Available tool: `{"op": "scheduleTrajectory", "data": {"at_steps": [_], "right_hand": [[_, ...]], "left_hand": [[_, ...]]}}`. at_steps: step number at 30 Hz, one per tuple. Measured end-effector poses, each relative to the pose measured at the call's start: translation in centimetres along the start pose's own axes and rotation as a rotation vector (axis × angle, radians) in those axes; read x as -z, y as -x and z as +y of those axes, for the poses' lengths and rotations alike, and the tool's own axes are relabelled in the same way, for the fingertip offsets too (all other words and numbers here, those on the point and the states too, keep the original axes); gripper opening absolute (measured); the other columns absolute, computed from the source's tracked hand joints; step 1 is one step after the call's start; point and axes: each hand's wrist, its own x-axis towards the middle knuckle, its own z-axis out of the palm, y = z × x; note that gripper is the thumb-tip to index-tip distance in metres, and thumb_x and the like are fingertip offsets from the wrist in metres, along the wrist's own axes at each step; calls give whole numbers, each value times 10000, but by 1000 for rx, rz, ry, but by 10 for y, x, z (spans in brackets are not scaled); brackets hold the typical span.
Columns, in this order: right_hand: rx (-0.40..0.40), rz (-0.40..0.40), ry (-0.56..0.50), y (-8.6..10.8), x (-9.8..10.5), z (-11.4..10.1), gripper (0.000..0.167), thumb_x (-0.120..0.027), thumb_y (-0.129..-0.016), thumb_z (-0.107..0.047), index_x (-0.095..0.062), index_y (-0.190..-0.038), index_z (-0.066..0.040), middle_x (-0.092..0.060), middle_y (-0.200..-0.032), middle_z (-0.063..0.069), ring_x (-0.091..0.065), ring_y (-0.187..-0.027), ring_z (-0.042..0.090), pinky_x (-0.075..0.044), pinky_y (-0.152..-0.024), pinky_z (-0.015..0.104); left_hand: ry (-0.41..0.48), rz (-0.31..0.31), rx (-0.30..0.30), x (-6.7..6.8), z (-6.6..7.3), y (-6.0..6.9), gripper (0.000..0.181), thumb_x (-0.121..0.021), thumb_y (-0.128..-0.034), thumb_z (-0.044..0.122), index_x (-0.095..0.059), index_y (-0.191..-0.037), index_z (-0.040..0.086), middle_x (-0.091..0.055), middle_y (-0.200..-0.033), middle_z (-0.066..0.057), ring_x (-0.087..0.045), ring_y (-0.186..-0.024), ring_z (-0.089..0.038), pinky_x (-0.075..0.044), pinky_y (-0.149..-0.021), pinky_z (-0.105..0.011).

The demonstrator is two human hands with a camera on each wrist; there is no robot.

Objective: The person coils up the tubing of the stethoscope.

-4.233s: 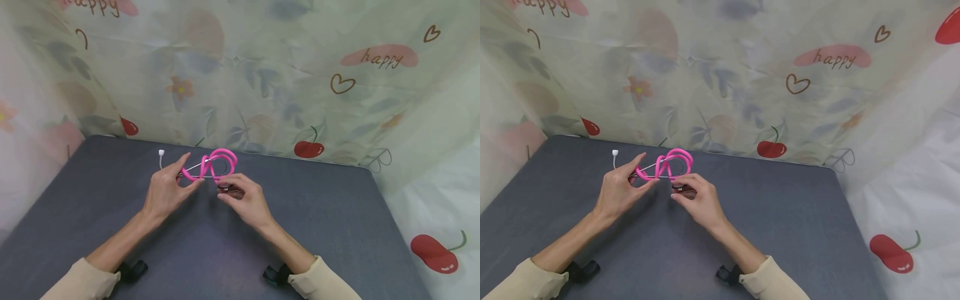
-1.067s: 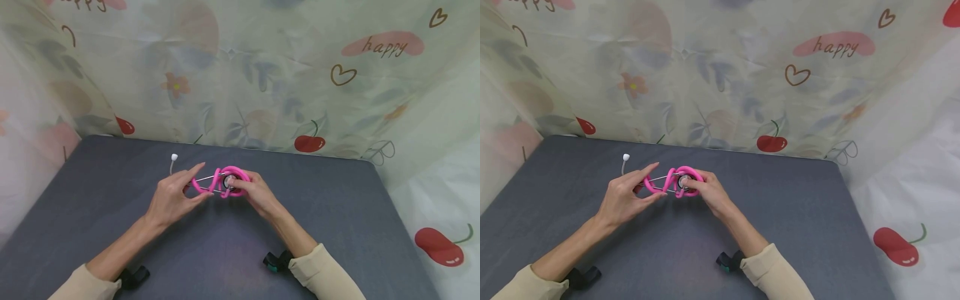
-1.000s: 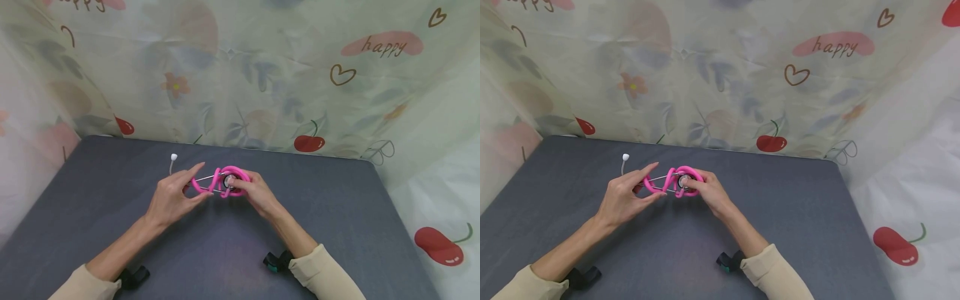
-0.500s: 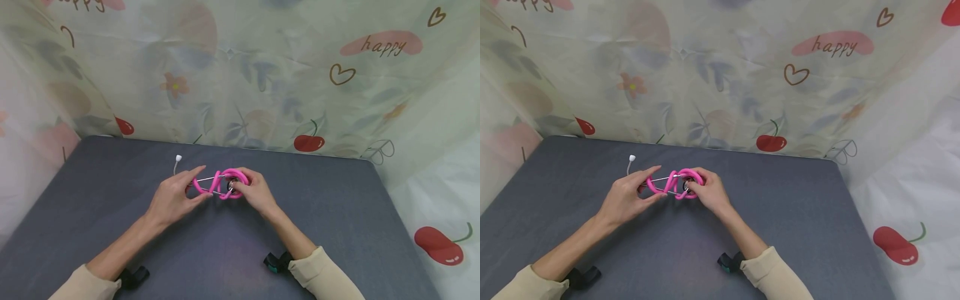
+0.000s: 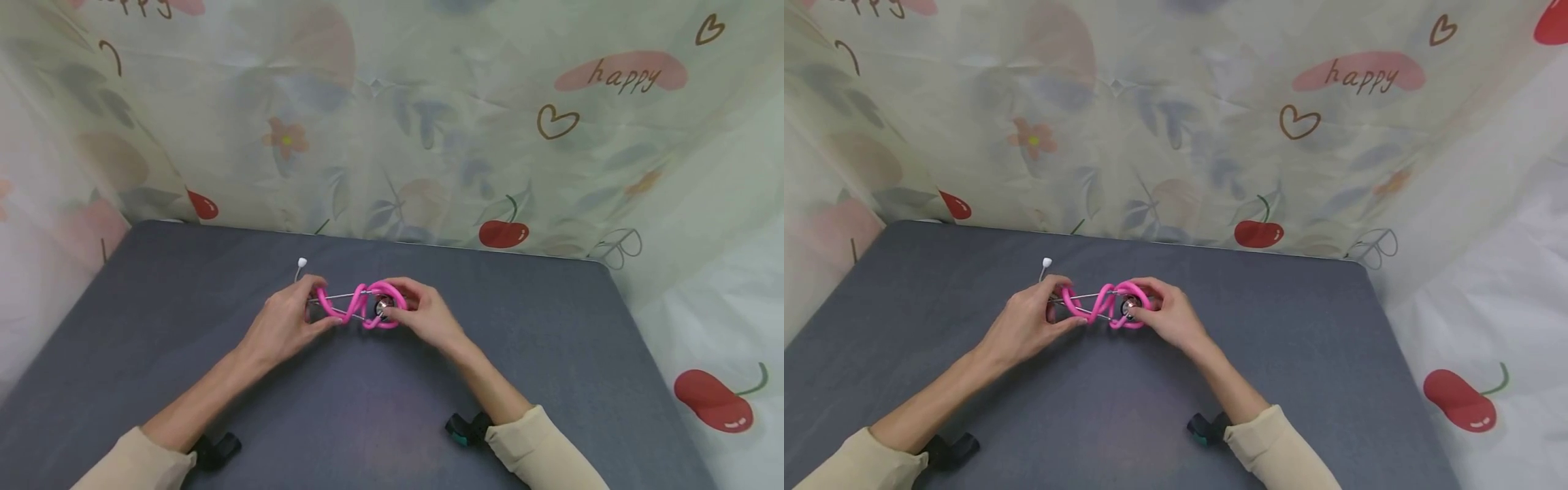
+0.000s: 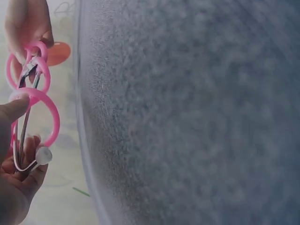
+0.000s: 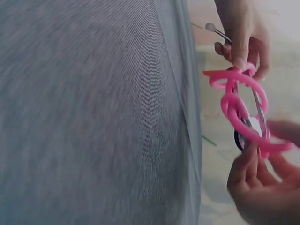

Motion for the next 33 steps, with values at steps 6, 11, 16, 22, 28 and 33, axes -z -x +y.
{"op": "scheduleTrajectory", "data": {"at_steps": [6,11,16,22,28,33], "right_hand": [[34,-129,56,4,14,5,523,-742,-873,-28,-582,-1370,-58,-670,-1192,141,-664,-941,205,-514,-728,242],[19,-188,174,10,23,9,596,-796,-829,-34,-565,-1379,-45,-672,-1126,120,-683,-877,161,-533,-690,255],[101,-192,326,12,30,13,548,-829,-800,-52,-622,-1308,-44,-659,-1088,78,-681,-832,121,-559,-688,270],[97,-205,353,10,35,23,705,-820,-809,-47,-503,-1438,-78,-666,-1169,111,-699,-878,128,-556,-715,265],[82,-221,324,7,44,32,761,-822,-812,-71,-459,-1480,-115,-598,-1326,101,-696,-1004,170,-557,-765,283],[77,-235,326,6,55,34,768,-819,-818,-79,-450,-1489,-120,-581,-1349,91,-687,-1032,184,-554,-777,276]], "left_hand": [[7,-11,-4,-2,-2,-2,604,-884,-745,363,-644,-1227,90,-588,-855,7,-512,-675,-95,-434,-577,-270],[11,-38,-5,-6,-2,-4,608,-874,-761,359,-685,-1271,90,-525,-1082,-28,-538,-741,-103,-438,-599,-266],[34,-70,-7,-10,0,-10,589,-880,-756,341,-698,-1254,83,-612,-1074,-12,-547,-689,-85,-438,-589,-266],[62,-100,28,-15,3,-18,500,-885,-740,354,-711,-1151,127,-635,-744,55,-502,-591,-52,-425,-553,-268],[53,-109,15,-16,3,-19,442,-870,-767,332,-735,-1151,162,-650,-775,55,-583,-662,-70,-445,-587,-290],[52,-132,-19,-15,0,-19,510,-861,-788,286,-697,-1252,154,-686,-919,21,-590,-711,-89,-449,-631,-296]]}}
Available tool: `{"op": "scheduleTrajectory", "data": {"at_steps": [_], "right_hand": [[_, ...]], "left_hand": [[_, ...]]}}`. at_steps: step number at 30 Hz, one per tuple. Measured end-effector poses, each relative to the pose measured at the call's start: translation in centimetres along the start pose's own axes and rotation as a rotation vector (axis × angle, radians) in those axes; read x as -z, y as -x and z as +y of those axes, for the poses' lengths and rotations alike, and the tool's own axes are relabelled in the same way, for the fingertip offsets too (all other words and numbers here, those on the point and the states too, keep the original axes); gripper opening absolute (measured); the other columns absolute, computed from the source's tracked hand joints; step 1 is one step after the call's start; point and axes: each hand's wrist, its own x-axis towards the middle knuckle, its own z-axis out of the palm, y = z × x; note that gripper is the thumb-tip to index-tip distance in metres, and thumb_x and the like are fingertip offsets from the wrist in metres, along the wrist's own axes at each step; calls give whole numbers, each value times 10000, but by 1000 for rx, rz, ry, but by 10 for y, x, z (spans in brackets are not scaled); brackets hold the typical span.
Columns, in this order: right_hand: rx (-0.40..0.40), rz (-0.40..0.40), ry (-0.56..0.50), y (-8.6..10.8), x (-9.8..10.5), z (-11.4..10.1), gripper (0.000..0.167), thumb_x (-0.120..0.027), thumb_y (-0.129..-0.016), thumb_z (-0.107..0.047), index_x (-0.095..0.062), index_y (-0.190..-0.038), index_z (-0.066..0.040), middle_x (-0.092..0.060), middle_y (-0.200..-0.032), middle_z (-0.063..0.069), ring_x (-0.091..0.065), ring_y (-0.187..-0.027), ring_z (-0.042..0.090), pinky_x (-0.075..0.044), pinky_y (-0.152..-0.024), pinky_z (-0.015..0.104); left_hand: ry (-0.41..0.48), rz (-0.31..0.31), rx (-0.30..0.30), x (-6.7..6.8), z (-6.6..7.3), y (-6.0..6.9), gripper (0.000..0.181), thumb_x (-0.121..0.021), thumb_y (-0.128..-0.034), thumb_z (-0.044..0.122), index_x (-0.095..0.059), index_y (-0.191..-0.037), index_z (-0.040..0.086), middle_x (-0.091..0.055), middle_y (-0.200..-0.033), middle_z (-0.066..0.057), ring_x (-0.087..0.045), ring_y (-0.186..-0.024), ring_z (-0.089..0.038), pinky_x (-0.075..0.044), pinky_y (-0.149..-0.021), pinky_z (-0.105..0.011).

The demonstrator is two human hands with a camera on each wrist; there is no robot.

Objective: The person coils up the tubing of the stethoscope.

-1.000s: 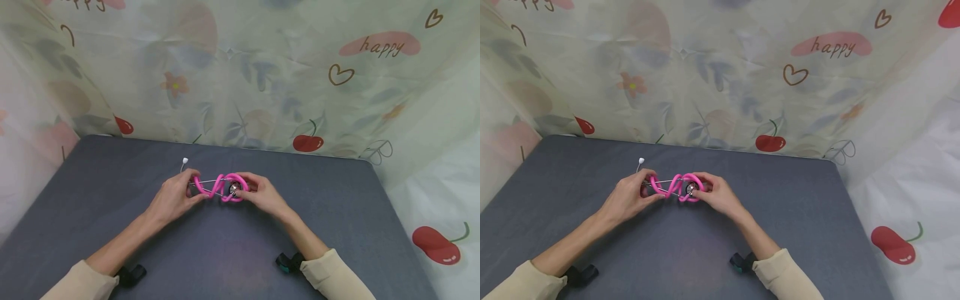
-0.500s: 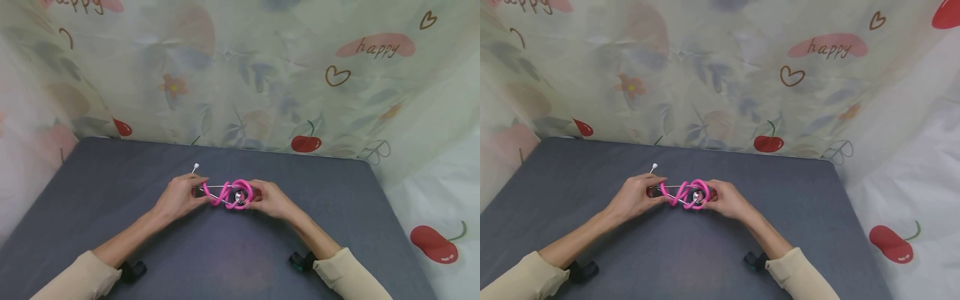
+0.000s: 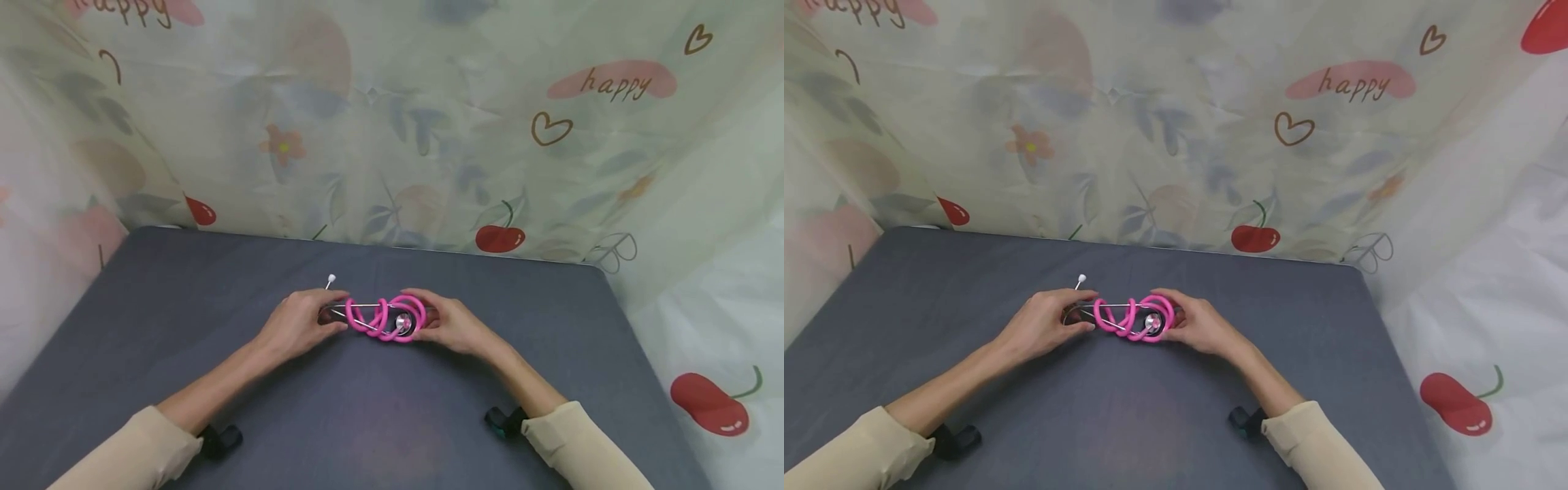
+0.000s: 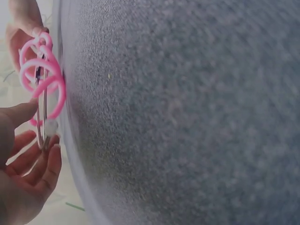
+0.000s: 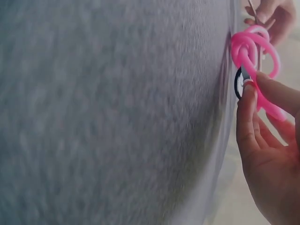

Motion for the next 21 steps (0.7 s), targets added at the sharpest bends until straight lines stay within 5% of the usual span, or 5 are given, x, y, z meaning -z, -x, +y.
{"op": "scheduleTrajectory", "data": {"at_steps": [8,13,21], "right_hand": [[-4,-17,31,1,7,14,774,-794,-850,-92,-413,-1522,-151,-574,-1348,89,-693,-927,136,-552,-742,296],[-35,-14,67,3,6,19,776,-796,-850,-107,-416,-1523,-174,-651,-1141,82,-680,-805,128,-547,-702,296],[-65,-29,54,6,5,22,788,-794,-852,-111,-400,-1531,-179,-668,-1003,39,-677,-817,152,-549,-715,297]], "left_hand": [[99,-67,-19,0,-9,0,617,-876,-770,217,-636,-1329,118,-697,-1093,-19,-593,-764,-133,-486,-687,-300],[230,-90,-2,-2,-14,0,655,-872,-772,178,-604,-1368,122,-675,-1237,-4,-668,-959,-171,-544,-788,-329],[346,-64,17,-1,-20,5,659,-878,-764,170,-607,-1363,125,-666,-1265,-42,-671,-1042,-216,-548,-840,-367]]}}
